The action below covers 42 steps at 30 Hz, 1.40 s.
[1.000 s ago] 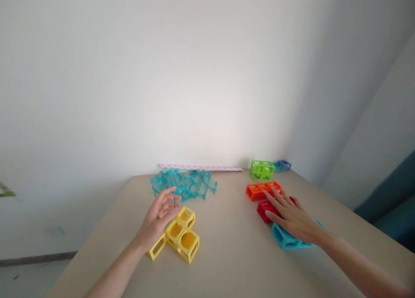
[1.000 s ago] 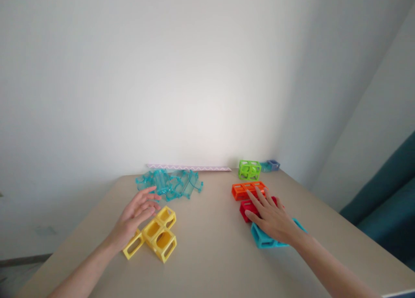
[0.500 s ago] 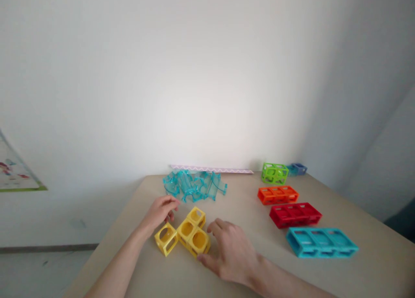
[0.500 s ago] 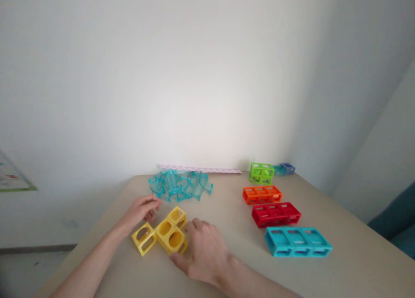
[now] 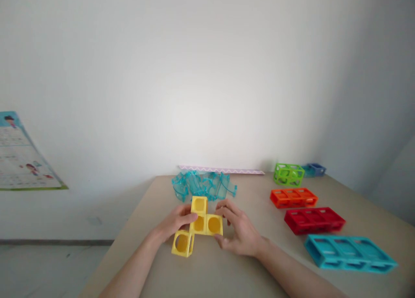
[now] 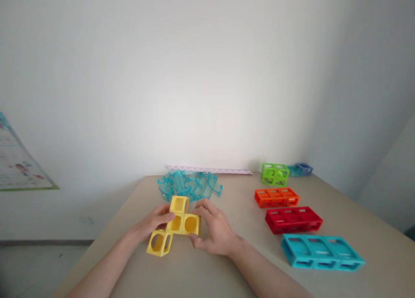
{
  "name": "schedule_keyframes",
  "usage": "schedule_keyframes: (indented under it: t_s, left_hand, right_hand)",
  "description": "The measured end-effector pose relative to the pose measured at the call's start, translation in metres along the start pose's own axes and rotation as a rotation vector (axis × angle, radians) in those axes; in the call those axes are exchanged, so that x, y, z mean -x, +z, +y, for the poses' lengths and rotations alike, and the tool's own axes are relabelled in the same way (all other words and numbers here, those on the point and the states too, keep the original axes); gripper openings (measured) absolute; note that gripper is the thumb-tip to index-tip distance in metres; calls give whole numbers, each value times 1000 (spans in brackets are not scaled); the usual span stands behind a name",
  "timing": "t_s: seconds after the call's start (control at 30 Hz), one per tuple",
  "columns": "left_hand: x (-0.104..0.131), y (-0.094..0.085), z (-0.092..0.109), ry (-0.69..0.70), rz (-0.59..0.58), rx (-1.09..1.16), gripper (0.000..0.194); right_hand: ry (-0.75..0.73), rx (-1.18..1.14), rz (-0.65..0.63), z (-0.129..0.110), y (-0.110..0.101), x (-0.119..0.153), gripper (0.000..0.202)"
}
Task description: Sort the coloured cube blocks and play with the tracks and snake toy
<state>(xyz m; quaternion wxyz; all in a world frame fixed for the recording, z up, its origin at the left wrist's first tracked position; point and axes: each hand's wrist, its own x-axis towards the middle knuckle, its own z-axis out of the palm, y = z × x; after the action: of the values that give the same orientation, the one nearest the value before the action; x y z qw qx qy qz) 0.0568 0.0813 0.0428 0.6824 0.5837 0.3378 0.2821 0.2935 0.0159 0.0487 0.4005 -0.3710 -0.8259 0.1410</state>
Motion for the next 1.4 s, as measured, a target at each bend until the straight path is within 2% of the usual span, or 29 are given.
schedule_keyframes:
  t_s: [0.13, 0.27, 0.33, 0.4, 0.5, 0.63, 0.8, 0.87, 0.97, 1.1, 1.27, 1.4]
  left_hand:
    - [-2, 8, 1, 105, 91, 114, 42]
    - [-3, 13, 0, 159, 109, 132, 37]
    - [-3, 13, -2, 135, 118, 139, 37]
    - [-3, 13, -4, 64, 125, 147, 37]
    - [-3, 12, -5, -15, 156, 172, 36]
    - [-4, 13, -3, -9, 179, 176, 34]
    - [-6, 15, -3, -92, 146, 163, 42]
    - [-6, 16, -2, -89, 162, 175, 47]
    - [-4, 17, 2, -29, 144, 262, 51]
    - [2, 15, 5, 14, 45, 368, 41]
    - [2, 16, 3, 63, 35, 185, 39]
    - [-1, 16, 1, 113, 100, 94, 36]
  right_hand:
    - [132, -127, 56, 2, 2, 2, 50]
    - [408, -471, 28, 8, 14, 4, 50]
    - [490, -678, 14, 10, 19, 4, 52]
    - [508, -822, 26, 11, 23, 3, 55]
    - [496, -896, 54, 12, 25, 1, 55]
    - [459, -785, 88, 14, 24, 1, 50]
    - [336, -364, 200, 15, 16, 1, 45]
    - [305, -276, 247, 15, 15, 1, 39]
    - [292, -272, 294, 16, 15, 1, 37]
    - [304, -293, 285, 16, 16, 0, 38]
    - [334, -227, 268, 17, 17, 0, 34]
    - [384, -191, 353, 21, 17, 0, 35]
